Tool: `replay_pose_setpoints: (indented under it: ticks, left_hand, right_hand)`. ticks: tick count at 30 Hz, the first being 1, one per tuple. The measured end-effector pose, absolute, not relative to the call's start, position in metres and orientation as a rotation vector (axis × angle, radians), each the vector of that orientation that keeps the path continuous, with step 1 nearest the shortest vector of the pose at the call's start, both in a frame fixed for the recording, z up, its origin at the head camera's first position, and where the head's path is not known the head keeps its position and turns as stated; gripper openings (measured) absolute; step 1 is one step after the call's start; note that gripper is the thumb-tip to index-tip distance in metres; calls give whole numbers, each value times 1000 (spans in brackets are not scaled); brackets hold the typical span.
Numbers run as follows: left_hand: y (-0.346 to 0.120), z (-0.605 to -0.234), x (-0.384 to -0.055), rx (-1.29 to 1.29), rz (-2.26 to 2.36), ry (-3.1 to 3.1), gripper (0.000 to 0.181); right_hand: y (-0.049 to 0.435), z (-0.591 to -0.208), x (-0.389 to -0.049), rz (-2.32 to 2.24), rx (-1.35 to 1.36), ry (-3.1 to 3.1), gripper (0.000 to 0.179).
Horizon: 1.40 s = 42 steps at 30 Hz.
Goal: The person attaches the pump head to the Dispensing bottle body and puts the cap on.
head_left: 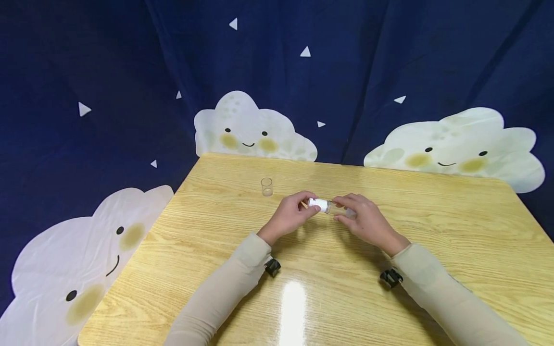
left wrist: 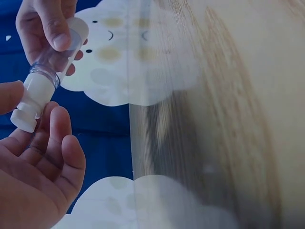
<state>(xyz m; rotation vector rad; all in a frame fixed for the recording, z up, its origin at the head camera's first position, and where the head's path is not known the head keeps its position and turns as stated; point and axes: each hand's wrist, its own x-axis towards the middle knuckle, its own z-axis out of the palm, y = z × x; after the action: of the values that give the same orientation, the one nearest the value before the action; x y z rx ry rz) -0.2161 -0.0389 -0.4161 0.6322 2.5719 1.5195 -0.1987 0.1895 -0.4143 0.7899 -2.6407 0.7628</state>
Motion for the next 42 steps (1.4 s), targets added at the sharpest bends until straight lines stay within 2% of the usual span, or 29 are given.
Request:
replay_pose_setpoints:
  ticks: [10, 17, 22, 27, 34, 42]
  left_hand:
    - [-39, -416, -215, 706, 1531, 2536, 36]
    - [-39, -416, -215, 612, 1496, 2501, 53]
    - [-39, -414, -216, 500, 1486, 2531, 46]
    - [-38, -413, -218, 440, 1519, 2530, 48]
    - [-35, -412, -216, 418, 1594, 2457, 30]
    - [-35, -411, -215, 415, 1587, 2455, 29]
  right_hand:
    - [191, -416, -198, 760, 776, -2658, 39]
    - [191, -416, -198, 761, 779, -2646, 39]
    - [191, -415, -197, 758, 788, -2638, 40]
    - [190, -415, -196, 763, 792, -2643, 40]
    - [188, -414, -194, 756, 793, -2679, 39]
    - [188, -415, -194, 740, 792, -2687, 39]
